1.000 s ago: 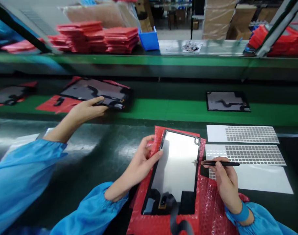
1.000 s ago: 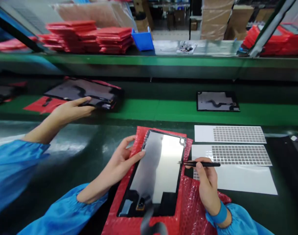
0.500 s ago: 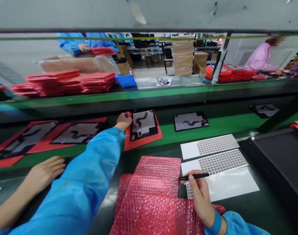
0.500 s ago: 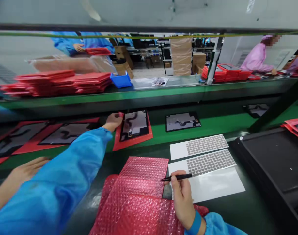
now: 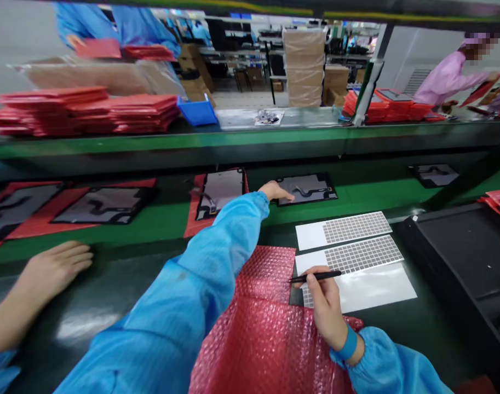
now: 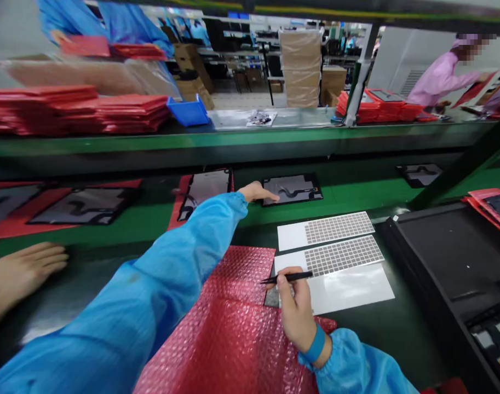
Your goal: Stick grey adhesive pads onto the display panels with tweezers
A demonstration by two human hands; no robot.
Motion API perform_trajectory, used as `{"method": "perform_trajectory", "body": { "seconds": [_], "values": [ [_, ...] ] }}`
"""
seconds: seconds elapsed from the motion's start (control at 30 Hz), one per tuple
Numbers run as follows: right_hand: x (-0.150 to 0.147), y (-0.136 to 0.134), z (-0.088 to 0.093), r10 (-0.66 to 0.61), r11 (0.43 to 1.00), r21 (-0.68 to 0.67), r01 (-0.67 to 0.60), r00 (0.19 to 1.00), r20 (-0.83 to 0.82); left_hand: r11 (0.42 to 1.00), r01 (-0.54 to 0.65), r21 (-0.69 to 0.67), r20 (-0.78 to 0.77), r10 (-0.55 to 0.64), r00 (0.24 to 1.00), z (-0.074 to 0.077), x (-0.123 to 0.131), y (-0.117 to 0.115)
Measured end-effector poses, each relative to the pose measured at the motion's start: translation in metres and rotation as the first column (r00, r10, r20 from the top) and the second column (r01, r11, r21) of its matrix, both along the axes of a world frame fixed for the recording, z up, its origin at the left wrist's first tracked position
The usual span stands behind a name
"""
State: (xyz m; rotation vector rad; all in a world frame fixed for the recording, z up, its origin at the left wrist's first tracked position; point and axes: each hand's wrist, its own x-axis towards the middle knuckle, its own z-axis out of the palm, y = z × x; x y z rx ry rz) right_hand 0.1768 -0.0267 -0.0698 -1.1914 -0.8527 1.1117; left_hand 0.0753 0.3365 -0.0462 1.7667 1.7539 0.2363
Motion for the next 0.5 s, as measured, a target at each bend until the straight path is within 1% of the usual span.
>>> {"method": "perform_trajectory", "body": {
  "seconds": [0.1,0.2,0.23,0.3,0.33,0.37,0.4,0.43,0.5],
  "values": [
    [0.003,0.004,0.001,-0.030,0.999,0.043,0.028,0.999,0.033,0.997,-0.043,-0.065,-0.055,0.040,0.998,0.003,-0.008,0.000],
    [0.007,0.007,0.001,-0.024,0.998,0.061,0.019,0.996,0.080,0.997,-0.072,-0.039,-0.102,0.068,0.992,0.005,-0.016,-0.005],
    [0.010,0.007,0.002,0.006,0.998,0.059,-0.013,0.994,0.113,0.997,-0.078,-0.024,-0.117,0.075,0.990,0.004,-0.018,-0.006],
    [0.016,0.006,0.008,0.132,0.988,0.044,-0.147,0.961,0.245,0.996,-0.090,-0.005,-0.141,0.088,0.986,0.003,-0.021,-0.008],
    [0.019,0.004,0.012,0.212,0.971,0.029,-0.237,0.912,0.350,0.995,-0.097,-0.004,-0.150,0.096,0.984,0.003,-0.022,-0.008],
    [0.022,0.001,0.017,0.285,0.945,0.006,-0.327,0.833,0.473,0.994,-0.106,-0.009,-0.156,0.103,0.982,0.002,-0.022,-0.008],
    [0.024,-0.002,0.023,0.336,0.915,-0.023,-0.404,0.726,0.600,0.993,-0.114,-0.020,-0.159,0.109,0.981,0.002,-0.022,-0.006],
    [0.026,-0.005,0.027,0.358,0.887,-0.058,-0.458,0.602,0.714,0.992,-0.120,-0.035,-0.159,0.113,0.981,0.003,-0.023,-0.005],
    [0.027,-0.012,0.033,0.350,0.852,-0.130,-0.507,0.368,0.861,0.990,-0.126,-0.067,-0.149,0.115,0.982,0.005,-0.023,-0.002]
  ]
}}
